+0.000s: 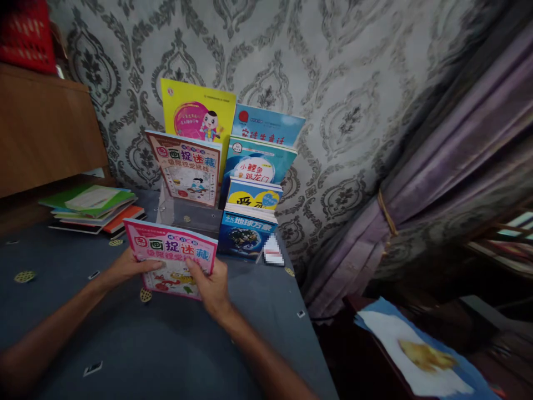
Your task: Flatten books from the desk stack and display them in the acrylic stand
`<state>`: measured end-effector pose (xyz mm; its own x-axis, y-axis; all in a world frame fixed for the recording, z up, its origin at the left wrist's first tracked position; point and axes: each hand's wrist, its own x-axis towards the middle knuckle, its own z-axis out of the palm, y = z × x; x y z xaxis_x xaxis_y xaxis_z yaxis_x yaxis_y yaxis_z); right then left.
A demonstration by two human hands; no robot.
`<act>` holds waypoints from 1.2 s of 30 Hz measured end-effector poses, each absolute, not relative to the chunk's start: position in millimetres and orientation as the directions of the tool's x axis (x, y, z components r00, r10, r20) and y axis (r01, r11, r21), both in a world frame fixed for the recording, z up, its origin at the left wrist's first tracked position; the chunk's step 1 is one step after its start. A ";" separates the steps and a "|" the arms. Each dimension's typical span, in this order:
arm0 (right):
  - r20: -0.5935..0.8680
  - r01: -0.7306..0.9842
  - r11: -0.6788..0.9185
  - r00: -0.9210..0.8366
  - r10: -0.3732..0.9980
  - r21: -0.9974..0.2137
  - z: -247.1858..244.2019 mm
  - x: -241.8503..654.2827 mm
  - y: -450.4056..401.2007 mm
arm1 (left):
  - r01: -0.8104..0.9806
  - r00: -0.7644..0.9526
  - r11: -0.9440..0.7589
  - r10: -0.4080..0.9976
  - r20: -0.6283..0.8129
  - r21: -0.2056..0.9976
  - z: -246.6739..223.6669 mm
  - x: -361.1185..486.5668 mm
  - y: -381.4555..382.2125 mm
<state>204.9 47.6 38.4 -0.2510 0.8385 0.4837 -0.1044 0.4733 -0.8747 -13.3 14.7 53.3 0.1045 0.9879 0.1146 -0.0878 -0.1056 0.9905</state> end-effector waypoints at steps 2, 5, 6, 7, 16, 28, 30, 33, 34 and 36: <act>0.466 0.013 0.504 -0.363 0.807 -0.863 22.2 218.1 44.6 | -0.016 0.194 -0.089 0.977 0.091 0.996 54.9 -20.1 14.5; 0.401 0.203 0.543 -0.478 0.781 -0.815 -1.4 237.6 39.9 | 0.070 0.327 -0.063 0.944 0.037 0.996 55.5 -31.0 13.5; 0.379 0.242 0.544 -0.496 0.781 -0.804 -7.8 242.2 38.8 | 0.092 0.364 -0.055 0.931 0.017 0.994 55.0 -34.1 13.3; 0.361 0.268 0.543 -0.510 0.781 -0.796 -13.1 245.5 38.1 | 0.110 0.394 -0.044 0.919 -0.002 0.993 54.2 -36.6 13.3; 0.398 0.308 0.610 -0.534 0.746 -0.730 -24.8 245.5 37.9 | 0.129 0.368 0.081 0.922 -0.123 0.988 42.8 -37.3 16.9; 0.429 0.247 0.580 -0.467 0.773 -0.777 13.7 251.5 36.0 | 0.271 0.403 -0.038 0.912 -0.078 0.962 73.4 -56.1 6.4; 0.489 0.197 0.613 -0.442 0.752 -0.765 29.3 250.0 38.5 | 0.257 0.362 -0.079 0.932 -0.020 0.963 80.9 -60.0 5.7; 0.577 0.119 0.667 -0.408 0.708 -0.735 56.4 244.6 44.3 | 0.199 0.276 -0.154 0.957 0.096 0.968 93.6 -58.6 7.3; 0.604 0.091 0.683 -0.395 0.692 -0.724 65.2 241.9 46.3 | 0.172 0.230 -0.184 0.963 0.142 0.968 98.1 -55.6 8.3; 0.630 0.030 0.688 -0.375 0.680 -0.725 79.6 235.3 50.3 | 0.106 0.142 -0.236 0.965 0.220 0.966 105.6 -46.8 10.8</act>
